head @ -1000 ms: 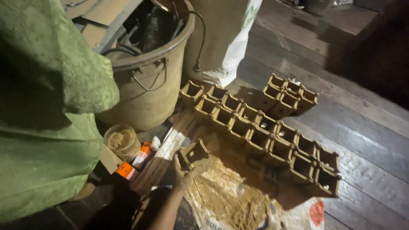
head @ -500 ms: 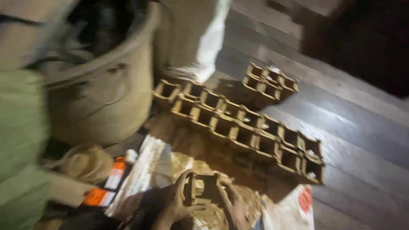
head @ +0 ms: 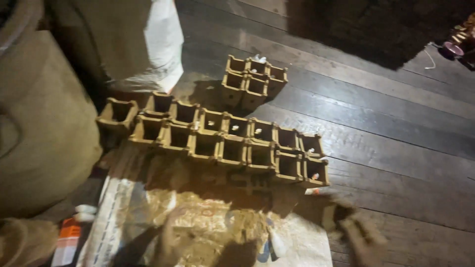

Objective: Assembling small clay containers into a grid by smoothing edges and placing them manually.

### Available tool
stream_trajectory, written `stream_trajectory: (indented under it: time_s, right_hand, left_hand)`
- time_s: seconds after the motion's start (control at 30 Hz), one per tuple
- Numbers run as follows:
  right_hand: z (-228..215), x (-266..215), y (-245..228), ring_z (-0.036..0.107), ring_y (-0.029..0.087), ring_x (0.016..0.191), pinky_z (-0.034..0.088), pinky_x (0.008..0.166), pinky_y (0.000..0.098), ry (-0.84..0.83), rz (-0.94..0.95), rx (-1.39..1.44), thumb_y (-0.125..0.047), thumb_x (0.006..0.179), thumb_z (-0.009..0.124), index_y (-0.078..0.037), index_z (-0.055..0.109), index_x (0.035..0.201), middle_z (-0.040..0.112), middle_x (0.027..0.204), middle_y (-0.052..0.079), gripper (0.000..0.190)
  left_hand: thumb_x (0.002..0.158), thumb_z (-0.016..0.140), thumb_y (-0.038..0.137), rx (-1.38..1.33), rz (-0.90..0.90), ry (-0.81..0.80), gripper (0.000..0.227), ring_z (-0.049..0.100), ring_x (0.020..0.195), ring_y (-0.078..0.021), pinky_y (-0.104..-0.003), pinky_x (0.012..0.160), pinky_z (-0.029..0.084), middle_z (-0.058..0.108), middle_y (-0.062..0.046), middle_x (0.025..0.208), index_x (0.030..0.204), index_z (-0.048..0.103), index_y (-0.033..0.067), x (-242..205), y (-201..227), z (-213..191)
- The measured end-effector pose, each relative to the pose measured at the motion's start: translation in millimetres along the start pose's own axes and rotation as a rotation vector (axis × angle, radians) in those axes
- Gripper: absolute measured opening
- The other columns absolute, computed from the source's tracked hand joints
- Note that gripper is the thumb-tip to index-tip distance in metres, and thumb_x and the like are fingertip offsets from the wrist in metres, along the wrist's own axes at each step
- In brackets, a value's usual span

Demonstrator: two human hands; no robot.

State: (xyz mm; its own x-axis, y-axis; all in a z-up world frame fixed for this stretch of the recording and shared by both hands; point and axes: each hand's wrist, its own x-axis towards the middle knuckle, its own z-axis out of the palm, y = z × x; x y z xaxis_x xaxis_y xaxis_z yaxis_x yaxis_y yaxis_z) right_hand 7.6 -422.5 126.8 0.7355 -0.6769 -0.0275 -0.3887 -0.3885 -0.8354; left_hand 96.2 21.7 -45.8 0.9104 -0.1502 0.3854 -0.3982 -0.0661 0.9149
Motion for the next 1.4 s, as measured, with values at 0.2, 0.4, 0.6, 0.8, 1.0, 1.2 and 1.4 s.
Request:
stream_trajectory:
  time_s: [0.2, 0.4, 0.6, 0.8, 1.0, 1.2, 1.4]
  right_hand:
    - [-44, 130, 43, 0.067, 0.019, 0.071, 0.053, 0.058, 0.0288, 0.48, -0.1, 0.174, -0.016, 0.091, 0.067, 0.006, 0.07, 0.125, 0.069, 0.089, 0.014, 0.041]
    - [-25, 230, 116, 0.068, 0.018, 0.097, 0.058, 0.081, 0.0327, 0.617, -0.377, 0.431, 0.0, 0.083, 0.066, -0.005, 0.068, 0.116, 0.071, 0.109, 0.012, 0.034]
    - [-2, 218, 99, 0.067, 0.029, 0.109, 0.06, 0.099, 0.0409, 0.706, -0.498, 0.352, 0.017, 0.068, 0.035, 0.004, 0.06, 0.116, 0.067, 0.115, 0.018, 0.055]
    - [-2, 261, 130, 0.068, 0.025, 0.099, 0.06, 0.078, 0.0349, 0.749, -0.264, 0.299, 0.004, 0.083, 0.055, 0.001, 0.065, 0.116, 0.07, 0.111, 0.017, 0.034]
    - [7, 306, 145, 0.076, 0.031, 0.088, 0.07, 0.072, 0.0439, 0.516, 0.69, 1.159, 0.011, 0.079, 0.075, 0.005, 0.05, 0.103, 0.07, 0.108, 0.023, 0.034]
    - [35, 301, 107, 0.073, 0.037, 0.094, 0.069, 0.073, 0.0525, 0.5, 0.755, 1.064, 0.003, 0.083, 0.069, 0.001, 0.063, 0.094, 0.07, 0.107, 0.025, 0.013]
    - [43, 303, 70, 0.075, 0.034, 0.077, 0.067, 0.062, 0.0394, 0.316, 0.552, 0.536, -0.02, 0.087, 0.085, 0.007, 0.065, 0.104, 0.074, 0.101, 0.026, 0.038]
  left_hand:
    - [0.075, 0.075, 0.018, -0.055, -0.239, 0.125, 0.076, 0.062, 0.129, -0.0285, -0.038, 0.11, 0.045, 0.06, -0.017, 0.141, 0.142, 0.048, -0.0022, -24, -101, -12]
    - [0.091, 0.045, 0.004, -0.234, -0.768, -0.099, 0.051, 0.057, 0.136, -0.0285, -0.041, 0.122, 0.032, 0.064, -0.019, 0.144, 0.14, 0.06, 0.0011, -28, -277, -60]
    - [0.101, 0.043, 0.017, -0.419, -1.019, 0.165, 0.047, 0.051, 0.138, -0.0375, -0.045, 0.12, 0.029, 0.06, -0.029, 0.143, 0.132, 0.062, -0.0133, -32, -298, -77]
    - [0.099, 0.034, 0.029, -0.338, -1.091, -0.252, 0.06, 0.032, 0.154, -0.0252, -0.051, 0.125, 0.01, 0.045, -0.013, 0.162, 0.153, 0.048, 0.0043, -31, -301, -94]
    - [0.094, 0.053, 0.016, -0.208, -1.049, -0.045, 0.046, 0.024, 0.157, -0.0317, -0.061, 0.129, 0.014, 0.05, -0.015, 0.156, 0.139, 0.059, 0.0082, -20, -230, -82]
    - [0.111, 0.028, 0.037, -0.309, -1.371, 0.131, 0.057, 0.036, 0.15, -0.0311, -0.052, 0.13, 0.013, 0.048, -0.018, 0.155, 0.144, 0.053, -0.002, 0, -214, -68]
    - [0.109, 0.034, 0.032, -0.325, -1.337, 0.141, 0.052, 0.037, 0.149, -0.0352, -0.052, 0.128, 0.019, 0.05, -0.022, 0.153, 0.142, 0.053, -0.0042, -7, -233, -71]
